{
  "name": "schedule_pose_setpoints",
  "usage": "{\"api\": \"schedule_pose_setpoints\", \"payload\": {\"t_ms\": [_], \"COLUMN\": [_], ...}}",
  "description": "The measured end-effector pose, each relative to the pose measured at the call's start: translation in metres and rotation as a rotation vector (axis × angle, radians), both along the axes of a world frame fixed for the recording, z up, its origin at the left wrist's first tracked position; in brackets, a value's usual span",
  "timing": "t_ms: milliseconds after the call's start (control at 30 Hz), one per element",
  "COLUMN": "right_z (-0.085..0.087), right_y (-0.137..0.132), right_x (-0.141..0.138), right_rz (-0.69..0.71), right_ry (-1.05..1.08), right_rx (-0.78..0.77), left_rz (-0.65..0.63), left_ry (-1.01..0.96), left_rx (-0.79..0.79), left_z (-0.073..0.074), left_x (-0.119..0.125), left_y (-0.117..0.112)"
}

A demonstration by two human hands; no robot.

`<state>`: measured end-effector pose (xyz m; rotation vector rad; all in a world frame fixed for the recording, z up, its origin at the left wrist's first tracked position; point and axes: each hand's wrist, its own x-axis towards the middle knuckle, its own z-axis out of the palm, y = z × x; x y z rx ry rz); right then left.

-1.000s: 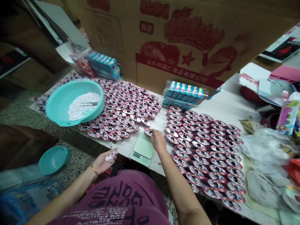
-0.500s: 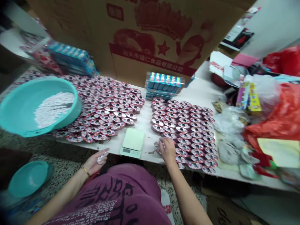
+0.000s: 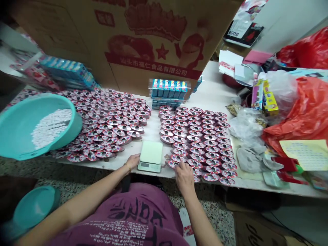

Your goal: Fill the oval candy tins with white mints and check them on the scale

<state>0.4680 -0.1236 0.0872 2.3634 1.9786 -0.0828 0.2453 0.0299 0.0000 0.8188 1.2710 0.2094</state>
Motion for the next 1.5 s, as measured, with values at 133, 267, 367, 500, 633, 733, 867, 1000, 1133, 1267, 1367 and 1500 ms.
{"api": "schedule_pose_setpoints", "payload": {"t_ms": [133,267,367,500,633,733,867,1000,1133,1267,1367,1500], "right_z": [0.014,-0.001,-0.006,0.008,0.016,0.016,0.019,0.016,0.007,0.006,0.007,0.004], "right_y": [0.034,0.077,0.087,0.074,0.068,0.068,0.064,0.061,0.059,0.06,0.061,0.064], "right_x": [-0.015,-0.03,-0.035,-0.05,-0.083,-0.102,-0.119,-0.138,-0.158,-0.17,-0.175,-0.175], "right_rz": [0.097,0.26,0.308,0.427,0.657,0.685,0.669,0.642,0.608,0.604,0.587,0.607], "right_ry": [0.062,0.145,0.184,0.318,0.341,0.31,0.354,0.487,0.564,0.594,0.594,0.617], "right_rx": [0.027,-0.06,-0.107,-0.012,-0.057,-0.135,-0.157,-0.128,-0.119,-0.116,-0.109,-0.132], "left_rz": [0.109,0.251,0.387,0.612,0.623,0.533,0.404,0.329,0.314,0.301,0.299,0.325], "left_ry": [-0.008,-0.053,-0.2,-0.522,-0.662,-0.636,-0.522,-0.499,-0.487,-0.463,-0.472,-0.492], "left_rx": [-0.036,-0.108,-0.197,-0.445,-0.536,-0.593,-0.644,-0.663,-0.682,-0.658,-0.644,-0.657], "left_z": [0.002,0.019,0.041,0.066,0.076,0.077,0.076,0.072,0.073,0.076,0.074,0.066], "left_x": [0.024,0.014,-0.002,-0.006,-0.001,-0.01,-0.033,-0.056,-0.074,-0.086,-0.092,-0.092], "left_y": [-0.007,-0.015,-0.028,-0.045,-0.054,-0.056,-0.054,-0.05,-0.047,-0.045,-0.044,-0.047]}}
